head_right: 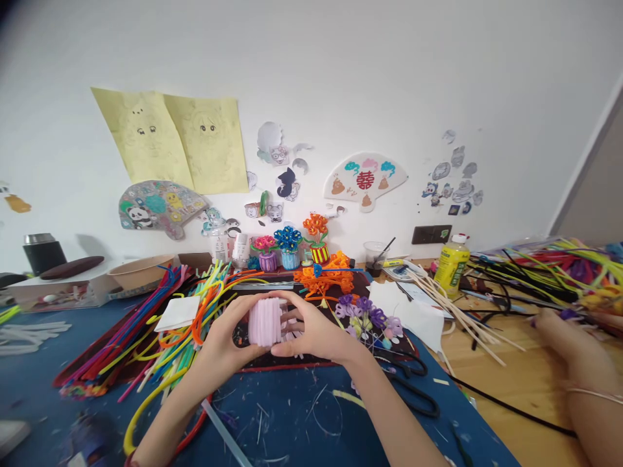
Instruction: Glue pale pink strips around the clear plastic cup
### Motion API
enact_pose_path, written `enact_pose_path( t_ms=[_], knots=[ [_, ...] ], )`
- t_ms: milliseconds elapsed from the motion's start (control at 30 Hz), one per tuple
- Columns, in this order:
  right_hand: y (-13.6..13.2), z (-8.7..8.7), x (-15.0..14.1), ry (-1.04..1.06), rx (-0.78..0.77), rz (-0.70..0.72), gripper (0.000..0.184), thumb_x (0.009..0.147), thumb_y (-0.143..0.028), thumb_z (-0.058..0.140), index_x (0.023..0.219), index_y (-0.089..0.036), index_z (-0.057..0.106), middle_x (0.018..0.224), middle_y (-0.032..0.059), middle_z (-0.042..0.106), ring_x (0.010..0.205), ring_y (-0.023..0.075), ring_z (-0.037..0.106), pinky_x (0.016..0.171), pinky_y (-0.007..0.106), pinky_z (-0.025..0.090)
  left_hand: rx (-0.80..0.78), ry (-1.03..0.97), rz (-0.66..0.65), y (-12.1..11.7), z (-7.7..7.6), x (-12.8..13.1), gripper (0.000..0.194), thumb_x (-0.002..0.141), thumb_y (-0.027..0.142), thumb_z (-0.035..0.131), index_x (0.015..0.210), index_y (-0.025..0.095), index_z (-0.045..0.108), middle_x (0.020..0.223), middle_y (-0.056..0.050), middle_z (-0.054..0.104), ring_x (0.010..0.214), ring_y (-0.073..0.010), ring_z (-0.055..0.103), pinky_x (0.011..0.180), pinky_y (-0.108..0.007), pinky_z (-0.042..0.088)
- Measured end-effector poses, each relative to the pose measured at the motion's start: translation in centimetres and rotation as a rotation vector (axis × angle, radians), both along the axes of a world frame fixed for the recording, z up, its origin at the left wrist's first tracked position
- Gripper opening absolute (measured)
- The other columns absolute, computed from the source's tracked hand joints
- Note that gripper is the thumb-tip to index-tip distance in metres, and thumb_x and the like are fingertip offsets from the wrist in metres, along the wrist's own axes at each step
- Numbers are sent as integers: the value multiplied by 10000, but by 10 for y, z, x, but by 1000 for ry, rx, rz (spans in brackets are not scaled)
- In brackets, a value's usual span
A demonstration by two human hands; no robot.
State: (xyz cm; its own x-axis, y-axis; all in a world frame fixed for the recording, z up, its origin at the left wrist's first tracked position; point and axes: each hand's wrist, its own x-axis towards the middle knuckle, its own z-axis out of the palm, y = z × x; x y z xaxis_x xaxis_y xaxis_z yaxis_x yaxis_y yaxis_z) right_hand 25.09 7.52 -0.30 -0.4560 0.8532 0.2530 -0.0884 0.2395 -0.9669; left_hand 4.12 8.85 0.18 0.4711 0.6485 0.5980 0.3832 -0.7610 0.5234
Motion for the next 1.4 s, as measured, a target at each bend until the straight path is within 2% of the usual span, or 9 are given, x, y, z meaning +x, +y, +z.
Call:
enact_pose_path(
  t_ms=[133,300,433,567,733,900,1100,1267,1400],
  knots=[
    [1,-6,-6,70,-71,-25,724,724,-384,814,1352,-268,473,1243,92,527,1049,208,584,919,379,501,-2,50,40,-3,-3,4,659,730,178,758,1317,305,485,1284,-80,536,1197,-272,520,1005,-449,451],
    [6,-12,-9,218,-197,-94,694,696,-267,820,1322,-273,519,1081,54,630,1029,211,605,887,350,491,-20,54,37,-7,-3,6,896,686,184,805,1430,370,342,1371,-77,452,1249,-286,483,1033,-463,446],
    [8,-11,-5,386,-277,-21,679,663,-229,797,1300,-276,566,1049,46,656,989,207,618,870,348,488,42,52,57,-4,0,0,779,724,184,762,1393,356,402,1374,-74,499,1235,-294,489,1012,-481,447],
    [8,-11,-4,402,-278,12,662,698,-306,790,1317,-279,558,1073,60,665,988,217,629,844,352,500,107,41,79,-3,0,-1,684,719,122,720,1324,329,480,1285,-67,569,1174,-284,523,981,-465,453],
    [11,-17,-6,305,-210,-44,785,651,-288,863,1352,-268,510,1201,89,638,1106,237,602,942,394,475,157,70,124,-1,-4,-2,706,720,43,637,1342,334,471,1336,-68,529,1247,-286,480,1039,-471,402],
    [16,-19,-9,307,-62,-156,935,525,-198,919,1352,-284,491,1250,86,611,1173,262,573,986,430,458,17,62,100,7,-10,-3,901,702,182,776,1449,332,294,1506,-99,390,1367,-307,387,1102,-521,346],
    [19,-19,-13,247,102,-156,909,557,-166,903,1349,-271,470,1284,98,605,1220,262,560,1064,433,399,-192,-95,3,6,-11,3,674,801,326,712,1391,249,394,1443,-121,492,1325,-282,469,1104,-499,365],
    [20,-20,-15,191,225,-172,910,569,-152,888,1352,-282,444,1299,89,597,1263,257,531,1087,424,378,-150,-132,-2,7,-9,3,561,778,278,733,1292,265,508,1307,-71,615,1207,-255,568,1043,-438,430],
    [23,-23,-16,98,360,-289,772,612,-160,851,1286,-266,490,1275,86,608,1241,261,550,1082,415,392,-120,-132,29,11,-16,4,610,749,192,739,1297,287,488,1342,-69,573,1251,-259,518,1050,-444,398]
  ],
)
